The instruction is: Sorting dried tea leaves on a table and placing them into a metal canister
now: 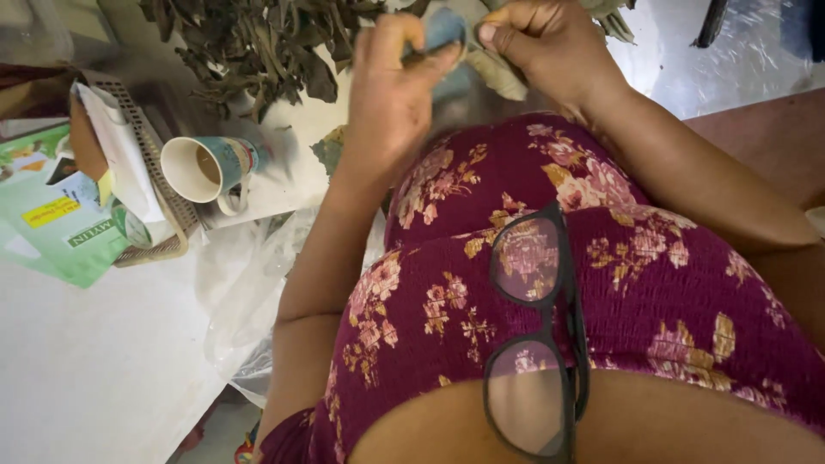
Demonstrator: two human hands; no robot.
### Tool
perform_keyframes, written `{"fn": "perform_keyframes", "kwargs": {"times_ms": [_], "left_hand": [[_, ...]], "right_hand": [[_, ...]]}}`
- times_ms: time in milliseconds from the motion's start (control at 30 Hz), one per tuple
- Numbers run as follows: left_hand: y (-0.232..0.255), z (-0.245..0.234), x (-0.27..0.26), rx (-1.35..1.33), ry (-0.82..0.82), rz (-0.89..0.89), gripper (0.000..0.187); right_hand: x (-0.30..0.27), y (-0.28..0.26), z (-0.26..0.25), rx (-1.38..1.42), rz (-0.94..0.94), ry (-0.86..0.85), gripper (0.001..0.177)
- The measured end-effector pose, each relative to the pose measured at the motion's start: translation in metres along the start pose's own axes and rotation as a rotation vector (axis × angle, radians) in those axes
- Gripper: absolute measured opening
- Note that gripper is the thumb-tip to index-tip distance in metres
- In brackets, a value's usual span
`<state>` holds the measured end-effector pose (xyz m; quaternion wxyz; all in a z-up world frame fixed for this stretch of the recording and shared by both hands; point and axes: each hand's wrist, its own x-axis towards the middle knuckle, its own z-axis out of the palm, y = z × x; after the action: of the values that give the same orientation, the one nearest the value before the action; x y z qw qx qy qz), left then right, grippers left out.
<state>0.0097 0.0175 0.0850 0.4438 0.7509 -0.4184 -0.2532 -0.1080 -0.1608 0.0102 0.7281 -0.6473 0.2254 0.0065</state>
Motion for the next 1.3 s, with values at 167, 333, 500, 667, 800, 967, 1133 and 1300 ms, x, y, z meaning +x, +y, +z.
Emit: {"fn": "perform_keyframes", "kwargs": {"times_ms": [167, 333, 500, 667, 800, 967, 1133, 1300], "left_hand": [[0.014, 0.023, 0.002, -0.03, -0.13, -0.335, 0.023], [-0.022, 0.023, -0.004, 0.335, -0.041, 0.295, 0.019], [0.019, 0.026, -0.007, -0.082, -0.25, -0.224, 0.025], [-0.006, 0.028, -0.008, 0.292, -0.018, 0.232, 0.026], [-0.006, 0.036, -0.011, -0.012, -0.185, 0.062, 0.02], [-0.022, 0.041, -0.011, 0.196, 0.019, 0.275, 0.011], [-0.052, 0.052, -0.015, 0.447, -0.046, 0.455, 0.021], [-0.068, 0.067, -0.014, 0.308, 0.035, 0.516, 0.017]], "right_hand": [[-0.003, -0.014, -0.001, 0.008, 0.105, 0.031, 0.009], [-0.004, -0.015, 0.0, -0.057, 0.162, 0.031, 0.005], [-0.001, -0.005, -0.006, -0.039, 0.104, -0.002, 0.005], [-0.006, -0.011, -0.001, -0.044, 0.089, 0.021, 0.009], [-0.007, -0.012, -0.002, -0.093, 0.107, 0.007, 0.008], [-0.01, 0.012, 0.004, -0.043, 0.108, 0.029, 0.012], [0.01, 0.041, 0.012, 0.168, 0.105, 0.157, 0.008], [0.005, 0.013, 0.009, 0.139, 0.08, 0.128, 0.01]]}}
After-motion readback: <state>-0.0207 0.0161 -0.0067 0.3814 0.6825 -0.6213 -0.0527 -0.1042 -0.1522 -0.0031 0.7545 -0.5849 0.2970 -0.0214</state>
